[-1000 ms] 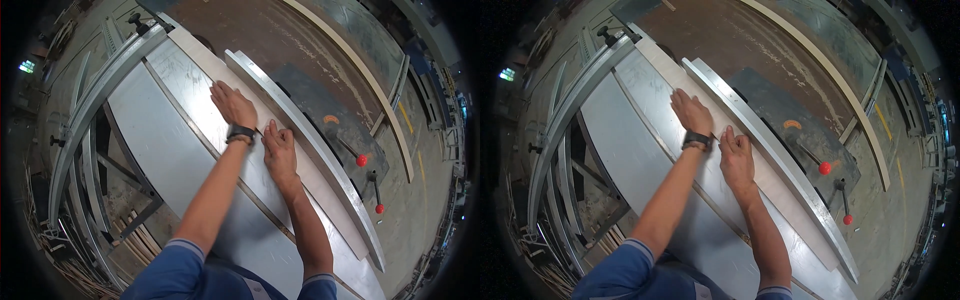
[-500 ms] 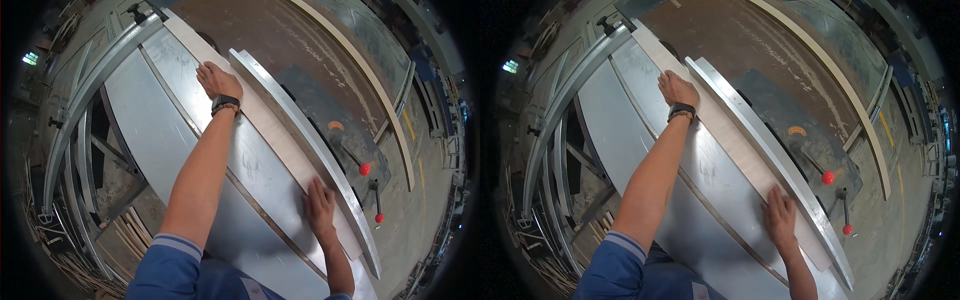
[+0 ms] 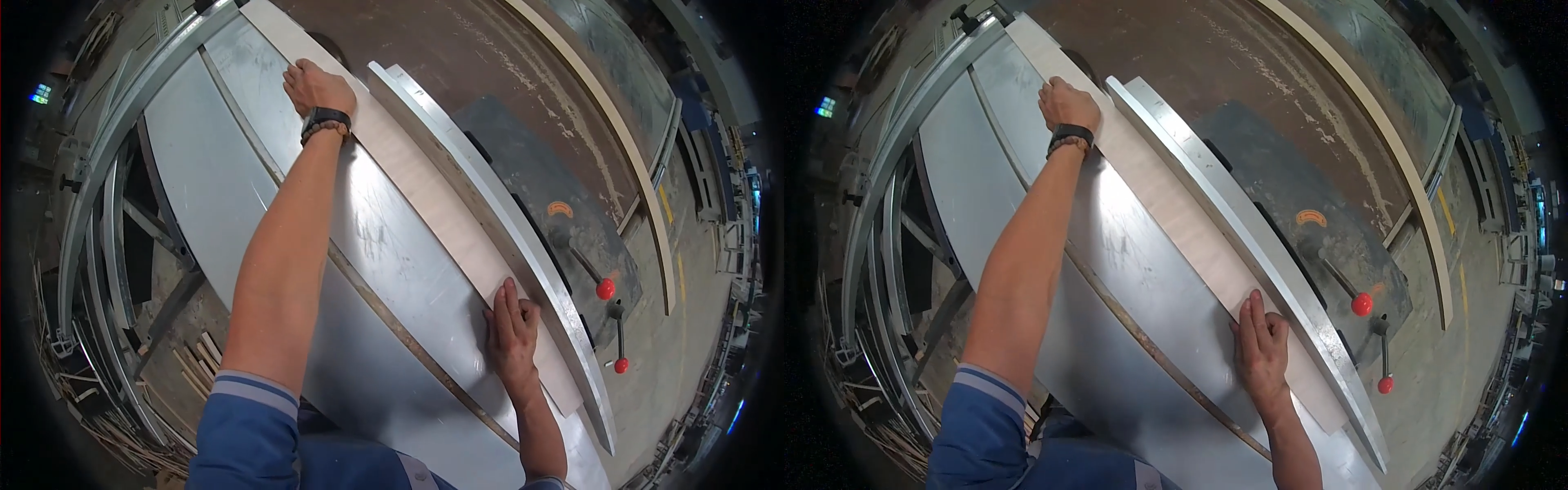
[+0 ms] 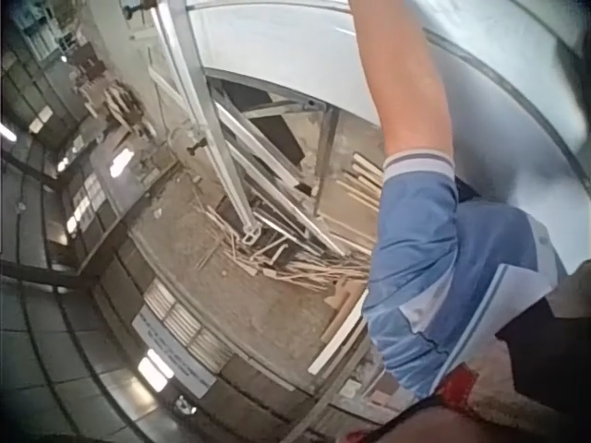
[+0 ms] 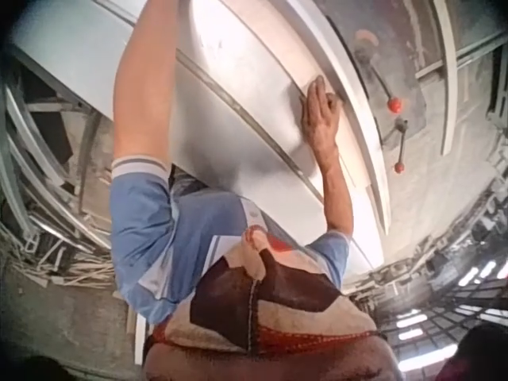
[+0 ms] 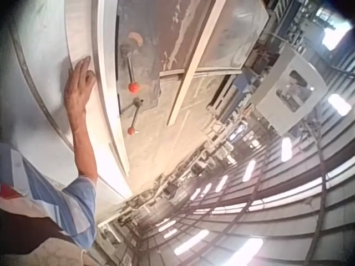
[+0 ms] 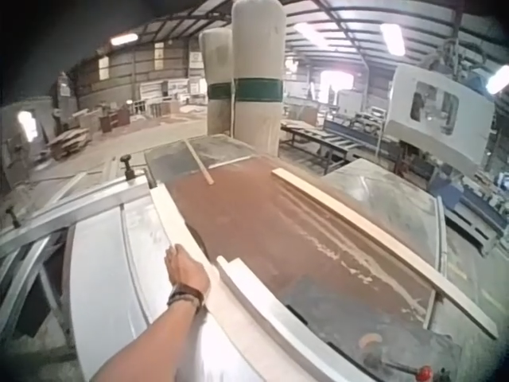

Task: Operate a sliding table saw to cut thin wood strips from a larger piece of wood.

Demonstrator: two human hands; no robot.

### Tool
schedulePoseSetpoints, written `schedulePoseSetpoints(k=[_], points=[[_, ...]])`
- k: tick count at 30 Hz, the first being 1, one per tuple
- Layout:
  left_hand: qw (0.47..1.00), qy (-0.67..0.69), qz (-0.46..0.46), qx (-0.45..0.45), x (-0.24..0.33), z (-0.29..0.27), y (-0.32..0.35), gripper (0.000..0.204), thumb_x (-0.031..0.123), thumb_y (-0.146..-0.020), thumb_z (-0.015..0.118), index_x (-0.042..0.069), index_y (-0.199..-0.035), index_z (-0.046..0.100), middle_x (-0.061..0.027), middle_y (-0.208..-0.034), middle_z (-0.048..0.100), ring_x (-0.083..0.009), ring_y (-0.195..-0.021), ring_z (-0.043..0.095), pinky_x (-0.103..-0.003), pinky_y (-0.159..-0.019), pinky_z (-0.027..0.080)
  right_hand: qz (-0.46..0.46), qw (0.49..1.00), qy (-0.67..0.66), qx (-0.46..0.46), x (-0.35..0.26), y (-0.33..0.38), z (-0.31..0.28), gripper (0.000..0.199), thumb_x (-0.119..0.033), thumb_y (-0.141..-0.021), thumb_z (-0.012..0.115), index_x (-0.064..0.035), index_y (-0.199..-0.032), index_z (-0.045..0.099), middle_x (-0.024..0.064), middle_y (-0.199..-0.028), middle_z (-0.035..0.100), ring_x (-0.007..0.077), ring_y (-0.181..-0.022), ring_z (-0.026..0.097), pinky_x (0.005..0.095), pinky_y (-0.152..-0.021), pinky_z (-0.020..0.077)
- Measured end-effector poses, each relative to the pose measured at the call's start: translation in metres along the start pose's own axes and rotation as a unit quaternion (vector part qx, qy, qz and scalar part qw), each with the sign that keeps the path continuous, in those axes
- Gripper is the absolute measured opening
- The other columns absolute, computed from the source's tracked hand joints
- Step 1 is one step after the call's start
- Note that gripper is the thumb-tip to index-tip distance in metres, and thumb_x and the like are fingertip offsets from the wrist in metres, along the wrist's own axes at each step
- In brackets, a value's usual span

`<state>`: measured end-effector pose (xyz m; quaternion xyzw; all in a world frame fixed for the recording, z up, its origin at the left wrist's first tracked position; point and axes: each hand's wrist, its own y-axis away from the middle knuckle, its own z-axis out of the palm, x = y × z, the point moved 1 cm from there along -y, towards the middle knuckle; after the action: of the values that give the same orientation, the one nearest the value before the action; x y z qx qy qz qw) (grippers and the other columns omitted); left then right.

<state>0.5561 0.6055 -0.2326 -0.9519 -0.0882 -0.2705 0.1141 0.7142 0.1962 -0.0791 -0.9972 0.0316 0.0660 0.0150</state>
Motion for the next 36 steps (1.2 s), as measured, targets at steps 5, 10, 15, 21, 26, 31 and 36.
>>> schedulePoseSetpoints(k=[5,10,15,21,26,31,36], points=[[1.0,0.008,-0.011,-0.007,-0.011,0.008,-0.035,0.04,0.002,-0.083,0.051,-0.014,-0.119,0.054,-0.0257,-0.123,0.055,-0.0363,-0.117,0.05,-0.04,-0.108,0.036,-0.003,1.0,-0.003,0.015,-0.013,-0.029,0.011,0.053,0.001,-0.073,0.077,0.0054,-0.122,0.06,0.0165,-0.138,0.056,0.0248,-0.082,0.053,0.0326,-0.074,0.0513],[1.0,0.012,-0.015,-0.011,-0.023,0.019,-0.066,0.041,0.005,-0.085,0.051,-0.013,-0.122,0.054,-0.0257,-0.124,0.055,-0.037,-0.121,0.049,-0.042,-0.107,0.038,-0.007,1.0,-0.005,0.016,-0.026,-0.056,0.023,0.049,-0.001,-0.077,0.076,0.0062,-0.122,0.06,0.0164,-0.137,0.056,0.0243,-0.082,0.052,0.0326,-0.075,0.0513],[1.0,0.02,-0.018,-0.003,-0.032,0.026,-0.098,0.037,0.008,-0.086,0.053,-0.011,-0.117,0.056,-0.0246,-0.122,0.056,-0.0369,-0.119,0.05,-0.043,-0.106,0.04,-0.01,1.0,-0.019,0.019,-0.034,-0.079,0.033,0.048,-0.001,-0.079,0.074,0.0079,-0.124,0.058,0.0182,-0.137,0.055,0.0247,-0.082,0.051,0.0325,-0.075,0.051],[0.999,-0.023,0.025,-0.021,-0.024,0.011,-0.041,0.023,0.012,-0.088,0.055,-0.002,-0.107,0.055,-0.0193,-0.108,0.06,-0.0352,-0.109,0.054,-0.045,-0.098,0.04,-0.033,0.998,-0.02,0.047,-0.047,-0.116,0.052,0.046,0.006,-0.077,0.065,0.0102,-0.122,0.058,0.0197,-0.133,0.057,0.026,-0.085,0.052,0.0347,-0.081,0.0492],[0.997,0.065,0.008,-0.034,0.042,-0.047,0.102,0.052,0.008,-0.091,0.054,-0.014,-0.135,0.037,-0.0304,-0.142,0.041,-0.0406,-0.139,0.034,-0.045,-0.119,0.021,-0.036,0.997,-0.039,0.053,-0.052,-0.139,0.063,0.045,-0.001,-0.079,0.06,0.0095,-0.123,0.057,0.02,-0.138,0.053,0.029,-0.092,0.052,0.0392,-0.09,0.0458],[0.998,0.022,-0.026,-0.061,0.047,-0.061,0.091,0.052,0.005,-0.091,0.05,-0.015,-0.137,0.036,-0.0326,-0.146,0.036,-0.0415,-0.14,0.031,-0.045,-0.121,0.017,-0.046,0.995,-0.047,0.076,-0.063,-0.158,0.066,0.042,-0.004,-0.079,0.059,0.0071,-0.12,0.057,0.0174,-0.135,0.055,0.0285,-0.096,0.054,0.0391,-0.091,0.0455],[0.999,0.006,-0.027,-0.022,0.029,-0.047,0.063,0.051,0.006,-0.089,0.051,-0.015,-0.134,0.04,-0.0294,-0.14,0.044,-0.0391,-0.135,0.038,-0.042,-0.118,0.022,-0.114,0.987,-0.098,0.058,-0.055,-0.122,0.042,0.039,-0.003,-0.08,0.057,0.0031,-0.118,0.06,0.014,-0.129,0.058,0.0301,-0.11,0.056,0.0408,-0.095,0.0467]])
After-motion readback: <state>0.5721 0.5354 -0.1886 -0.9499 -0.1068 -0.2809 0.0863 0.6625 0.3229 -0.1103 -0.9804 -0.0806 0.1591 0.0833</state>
